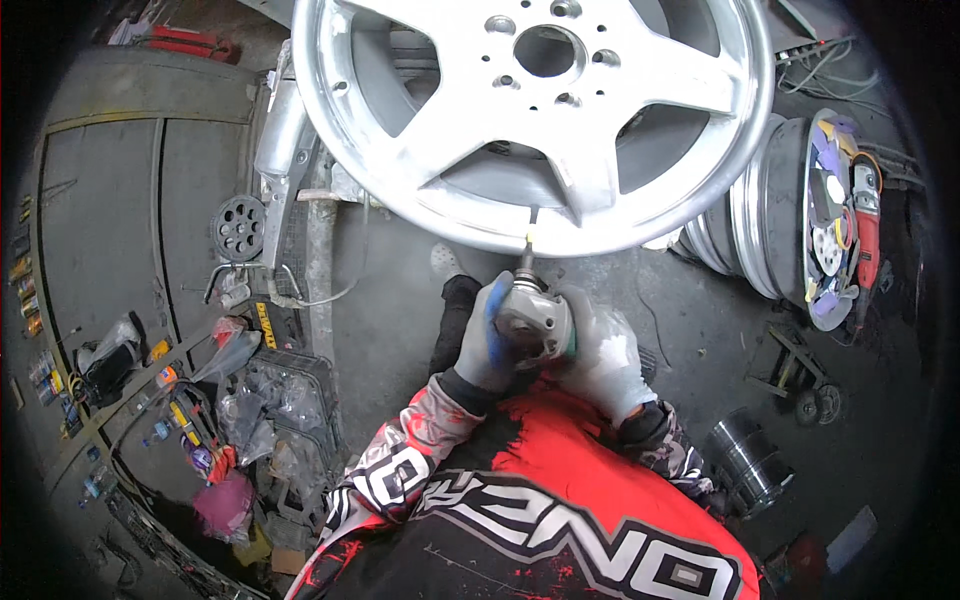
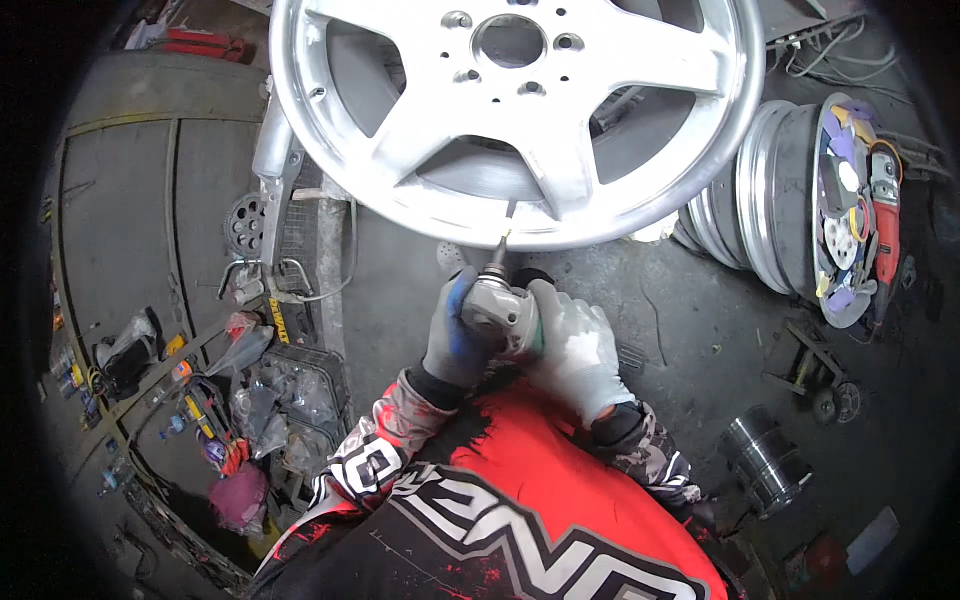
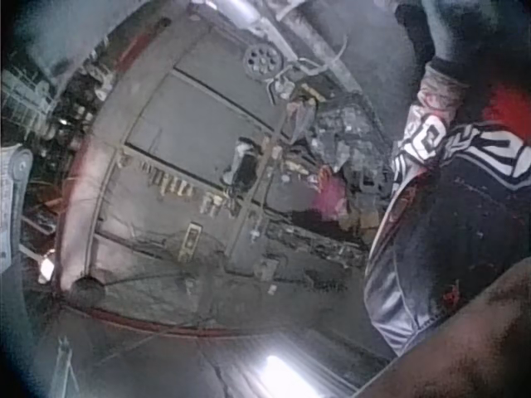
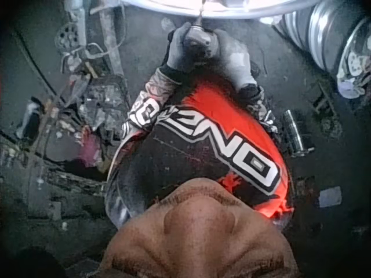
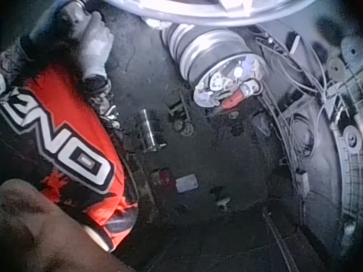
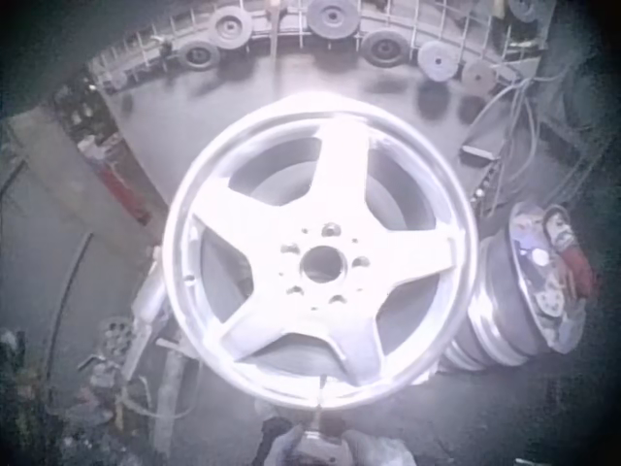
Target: The person uses a handheld grinder to smooth the surface and edges of an alloy wheel rim.
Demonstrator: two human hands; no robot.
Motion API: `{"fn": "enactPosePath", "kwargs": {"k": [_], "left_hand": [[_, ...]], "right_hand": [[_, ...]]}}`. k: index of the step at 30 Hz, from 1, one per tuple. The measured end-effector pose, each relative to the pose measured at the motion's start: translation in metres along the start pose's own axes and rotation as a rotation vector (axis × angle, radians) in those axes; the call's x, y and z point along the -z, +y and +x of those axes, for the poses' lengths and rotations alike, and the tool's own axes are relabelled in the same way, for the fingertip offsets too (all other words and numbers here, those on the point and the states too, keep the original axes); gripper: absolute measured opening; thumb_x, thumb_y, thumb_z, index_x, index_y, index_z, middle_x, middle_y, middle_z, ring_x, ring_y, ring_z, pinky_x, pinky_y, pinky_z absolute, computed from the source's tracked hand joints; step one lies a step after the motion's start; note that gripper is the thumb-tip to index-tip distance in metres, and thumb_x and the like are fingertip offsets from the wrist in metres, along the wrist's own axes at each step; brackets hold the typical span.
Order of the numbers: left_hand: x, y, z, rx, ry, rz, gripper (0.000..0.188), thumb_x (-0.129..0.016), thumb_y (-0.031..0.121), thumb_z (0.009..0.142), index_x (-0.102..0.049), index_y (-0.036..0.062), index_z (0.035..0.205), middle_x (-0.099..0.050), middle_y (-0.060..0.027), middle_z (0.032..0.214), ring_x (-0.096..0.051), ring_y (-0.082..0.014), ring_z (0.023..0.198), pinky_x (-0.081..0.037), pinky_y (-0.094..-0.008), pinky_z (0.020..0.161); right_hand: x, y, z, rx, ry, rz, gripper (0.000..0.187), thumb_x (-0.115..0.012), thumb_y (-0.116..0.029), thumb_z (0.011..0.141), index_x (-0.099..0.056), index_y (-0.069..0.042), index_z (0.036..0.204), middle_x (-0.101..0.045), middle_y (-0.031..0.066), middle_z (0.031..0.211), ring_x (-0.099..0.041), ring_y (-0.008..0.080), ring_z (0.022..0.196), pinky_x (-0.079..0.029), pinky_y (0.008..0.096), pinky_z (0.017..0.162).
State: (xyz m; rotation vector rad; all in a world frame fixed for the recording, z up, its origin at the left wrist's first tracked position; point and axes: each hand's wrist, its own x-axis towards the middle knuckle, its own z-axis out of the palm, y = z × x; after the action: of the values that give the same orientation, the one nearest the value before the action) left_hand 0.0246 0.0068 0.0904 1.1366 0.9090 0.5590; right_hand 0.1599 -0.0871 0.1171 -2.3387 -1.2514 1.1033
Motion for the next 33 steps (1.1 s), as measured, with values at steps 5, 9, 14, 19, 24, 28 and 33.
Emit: {"fn": "enactPosePath", "kwargs": {"k": [5,9,14,19,24,28,33], "left_hand": [[0.050,-0.012,0.000,0.165,-0.127,-0.845,0.055,-0.066,0.019,0.102,-0.042,-0.0010,0.147,-0.061,-0.0176,0.125,-0.066,-0.0295,0.108,-0.055,-0.0408,0.095],[0.079,0.009,0.028,0.574,0.079,-0.701,0.046,-0.055,0.048,0.102,-0.066,0.0065,0.119,-0.072,-0.0104,0.106,-0.071,-0.0244,0.099,-0.056,-0.0403,0.090],[0.087,0.001,0.031,0.591,0.066,-0.788,0.047,-0.055,0.049,0.102,-0.068,0.0056,0.116,-0.074,-0.0104,0.106,-0.072,-0.0263,0.096,-0.056,-0.0403,0.089],[0.055,-0.024,0.011,0.634,-0.033,-0.796,0.047,-0.059,0.040,0.103,-0.062,0.0009,0.129,-0.070,-0.0140,0.113,-0.070,-0.0259,0.102,-0.055,-0.0396,0.094],[0.027,-0.079,-0.016,-0.157,-0.211,-0.166,0.062,-0.074,0.011,0.092,-0.043,-0.0024,0.144,-0.062,-0.0212,0.123,-0.067,-0.0315,0.106,-0.055,-0.0418,0.095],[0.033,-0.076,-0.016,-0.120,-0.162,-0.233,0.066,-0.075,0.008,0.091,-0.040,-0.0022,0.146,-0.060,-0.0217,0.125,-0.067,-0.0320,0.107,-0.056,-0.0419,0.094],[0.044,-0.028,-0.011,0.190,-0.020,-0.856,0.050,-0.067,0.027,0.098,-0.051,-0.0028,0.135,-0.064,-0.0187,0.122,-0.068,-0.0303,0.105,-0.056,-0.0404,0.093]], "right_hand": [[-0.017,-0.032,0.023,0.104,-0.018,-0.012,0.058,-0.080,-0.022,0.075,-0.051,-0.011,0.124,-0.069,0.0162,0.100,-0.068,0.0389,0.097,-0.051,0.0510,0.085],[-0.040,-0.046,0.041,0.214,0.087,0.038,0.051,-0.075,-0.019,0.078,-0.053,-0.009,0.122,-0.069,0.0147,0.098,-0.069,0.0356,0.094,-0.051,0.0482,0.081],[-0.043,-0.046,0.041,0.252,0.162,0.028,0.049,-0.072,-0.020,0.078,-0.053,-0.009,0.123,-0.068,0.0126,0.096,-0.068,0.0346,0.090,-0.050,0.0473,0.080],[-0.026,-0.014,0.014,0.177,0.043,-0.028,0.057,-0.076,-0.022,0.075,-0.052,-0.010,0.125,-0.067,0.0138,0.098,-0.067,0.0366,0.093,-0.050,0.0490,0.082],[-0.006,0.009,-0.012,0.093,0.047,-0.117,0.062,-0.080,-0.026,0.074,-0.051,-0.012,0.127,-0.067,0.0146,0.098,-0.067,0.0377,0.094,-0.049,0.0501,0.083],[-0.009,0.006,-0.006,0.140,0.064,-0.157,0.057,-0.079,-0.024,0.075,-0.052,-0.010,0.123,-0.067,0.0134,0.096,-0.067,0.0357,0.091,-0.049,0.0488,0.080],[-0.032,-0.018,0.013,0.168,0.028,-0.165,0.050,-0.076,-0.020,0.076,-0.053,-0.010,0.119,-0.067,0.0122,0.095,-0.067,0.0330,0.089,-0.048,0.0476,0.078]]}}
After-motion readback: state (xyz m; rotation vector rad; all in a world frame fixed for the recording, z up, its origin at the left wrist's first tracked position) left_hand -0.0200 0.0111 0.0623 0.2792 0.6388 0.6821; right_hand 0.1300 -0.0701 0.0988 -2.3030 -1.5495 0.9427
